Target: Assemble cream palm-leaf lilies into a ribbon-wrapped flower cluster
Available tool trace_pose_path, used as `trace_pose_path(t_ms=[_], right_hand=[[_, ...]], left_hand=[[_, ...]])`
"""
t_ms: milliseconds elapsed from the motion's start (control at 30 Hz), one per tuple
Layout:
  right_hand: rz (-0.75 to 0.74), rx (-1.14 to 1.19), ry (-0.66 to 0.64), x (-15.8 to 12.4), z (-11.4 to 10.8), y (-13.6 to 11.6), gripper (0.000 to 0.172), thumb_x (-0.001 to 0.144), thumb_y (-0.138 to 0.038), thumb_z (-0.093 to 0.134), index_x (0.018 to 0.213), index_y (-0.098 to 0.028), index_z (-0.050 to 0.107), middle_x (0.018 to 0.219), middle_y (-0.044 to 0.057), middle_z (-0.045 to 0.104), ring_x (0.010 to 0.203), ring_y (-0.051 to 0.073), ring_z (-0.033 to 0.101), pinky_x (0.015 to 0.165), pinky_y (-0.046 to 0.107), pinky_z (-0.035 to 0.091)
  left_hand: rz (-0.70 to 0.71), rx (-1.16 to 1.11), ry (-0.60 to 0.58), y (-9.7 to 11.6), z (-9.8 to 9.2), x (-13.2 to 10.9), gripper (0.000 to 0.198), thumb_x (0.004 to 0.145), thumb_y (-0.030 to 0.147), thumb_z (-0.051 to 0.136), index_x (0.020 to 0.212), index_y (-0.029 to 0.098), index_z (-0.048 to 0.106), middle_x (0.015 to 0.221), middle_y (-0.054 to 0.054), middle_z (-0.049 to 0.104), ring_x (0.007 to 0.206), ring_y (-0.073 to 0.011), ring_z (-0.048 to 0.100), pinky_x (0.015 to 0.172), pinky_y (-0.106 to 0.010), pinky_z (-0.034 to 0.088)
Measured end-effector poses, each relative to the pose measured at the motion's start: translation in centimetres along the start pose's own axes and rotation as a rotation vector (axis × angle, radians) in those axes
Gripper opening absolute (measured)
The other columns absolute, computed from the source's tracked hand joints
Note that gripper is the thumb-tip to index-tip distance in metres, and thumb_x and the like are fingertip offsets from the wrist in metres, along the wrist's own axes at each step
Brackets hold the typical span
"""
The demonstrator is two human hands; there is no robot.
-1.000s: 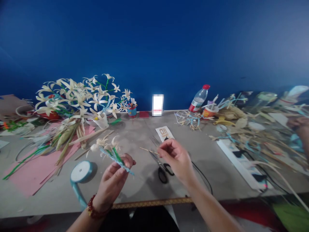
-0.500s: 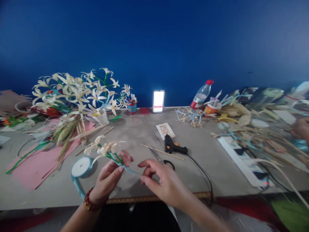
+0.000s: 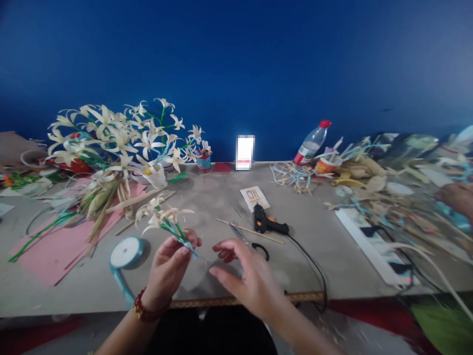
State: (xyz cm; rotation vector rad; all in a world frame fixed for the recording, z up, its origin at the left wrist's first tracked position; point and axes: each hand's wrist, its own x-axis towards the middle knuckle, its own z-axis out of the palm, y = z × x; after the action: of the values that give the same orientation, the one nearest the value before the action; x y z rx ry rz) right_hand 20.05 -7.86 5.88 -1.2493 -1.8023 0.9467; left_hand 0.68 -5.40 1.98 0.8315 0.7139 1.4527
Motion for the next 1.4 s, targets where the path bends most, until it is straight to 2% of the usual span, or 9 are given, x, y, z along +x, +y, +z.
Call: trace_pose_path(t_ms=[133,267,533,767,1000,1133,1233,1300,1400], right_hand=[[0.012,0.129,0.308,-0.1,-1.9,2.1,0.011,0.085,-0.03,0.069,0.087,-0.022,0.062,0.092,0.005,0.069,0.075,0.016,0.067,0.066,0.025,0.056],[0.138,0.196,0.52,-0.6,-3.7,4.5,0.017,0.08,-0.033,0.076,0.084,-0.022,0.063,0.084,0.002,0.067,0.065,0.013,0.065,0.062,0.022,0.054],[0.257,0.341,0.476,0.0,-3.0,6.3,0.024,0.078,-0.039,0.077,0.085,-0.02,0.064,0.065,-0.001,0.064,0.058,0.012,0.061,0.058,0.021,0.049],[0.269,0.585,0.478,1.0,-2.4,6.9,0.036,0.067,-0.033,0.085,0.092,-0.021,0.063,0.081,-0.001,0.064,0.068,0.013,0.061,0.064,0.024,0.053],[0.229,0.199,0.472,0.7,-2.0,7.7,0.029,0.087,-0.046,0.063,0.078,-0.021,0.052,0.059,-0.004,0.055,0.049,0.012,0.053,0.049,0.022,0.045],[0.178,-0.067,0.517,0.8,-3.9,8.3,0.037,0.099,-0.048,0.039,0.072,-0.024,0.044,0.056,-0.004,0.049,0.048,0.013,0.048,0.049,0.025,0.043],[0.148,-0.292,0.474,1.1,-6.6,9.4,0.034,0.094,-0.047,0.047,0.071,-0.023,0.052,0.071,0.004,0.059,0.07,0.02,0.059,0.073,0.034,0.051],[0.135,-0.447,0.37,1.4,-8.1,10.6,0.021,0.085,-0.043,0.06,0.087,-0.022,0.061,0.096,0.01,0.066,0.097,0.028,0.062,0.092,0.044,0.048],[0.123,-0.597,0.193,2.0,-9.4,12.3,0.036,0.08,-0.036,0.061,0.114,-0.022,0.061,0.126,0.013,0.062,0.12,0.033,0.056,0.103,0.05,0.043]], left_hand=[[-0.01,-0.007,0.035,0.2,-0.5,0.3,0.016,0.071,0.027,0.083,0.084,0.019,0.076,0.086,-0.005,0.071,0.079,-0.0179,0.064,0.078,-0.032,0.051],[-0.028,0.042,0.044,0.0,-1.2,0.4,0.019,0.07,0.029,0.084,0.084,0.019,0.076,0.085,-0.006,0.073,0.08,-0.0185,0.064,0.077,-0.031,0.052],[-0.098,0.138,0.008,-1.0,-3.2,0.6,0.014,0.074,0.024,0.081,0.087,0.021,0.078,0.09,-0.005,0.076,0.085,-0.0171,0.066,0.079,-0.026,0.052],[-0.14,0.111,-0.002,-1.7,-4.0,1.0,0.014,0.073,0.024,0.082,0.086,0.02,0.078,0.09,-0.004,0.076,0.086,-0.016,0.066,0.078,-0.023,0.053],[-0.162,0.129,-0.022,-1.6,-4.3,1.0,0.016,0.074,0.025,0.081,0.09,0.021,0.079,0.089,-0.004,0.076,0.083,-0.0152,0.066,0.077,-0.021,0.052],[-0.182,0.12,0.013,-1.4,-4.1,0.8,0.018,0.072,0.026,0.083,0.089,0.02,0.079,0.09,-0.005,0.076,0.084,-0.0163,0.067,0.077,-0.022,0.054],[-0.197,0.082,0.04,-1.5,-4.2,0.7,0.021,0.069,0.026,0.085,0.089,0.021,0.079,0.089,-0.005,0.077,0.083,-0.0169,0.068,0.077,-0.023,0.055],[-0.2,0.068,0.05,-1.7,-4.3,0.6,0.023,0.068,0.026,0.086,0.089,0.021,0.079,0.088,-0.005,0.077,0.082,-0.0171,0.069,0.076,-0.023,0.056],[-0.201,0.064,0.056,-2.0,-4.7,0.6,0.023,0.068,0.025,0.085,0.09,0.021,0.08,0.089,-0.006,0.078,0.082,-0.0179,0.069,0.074,-0.024,0.056]])
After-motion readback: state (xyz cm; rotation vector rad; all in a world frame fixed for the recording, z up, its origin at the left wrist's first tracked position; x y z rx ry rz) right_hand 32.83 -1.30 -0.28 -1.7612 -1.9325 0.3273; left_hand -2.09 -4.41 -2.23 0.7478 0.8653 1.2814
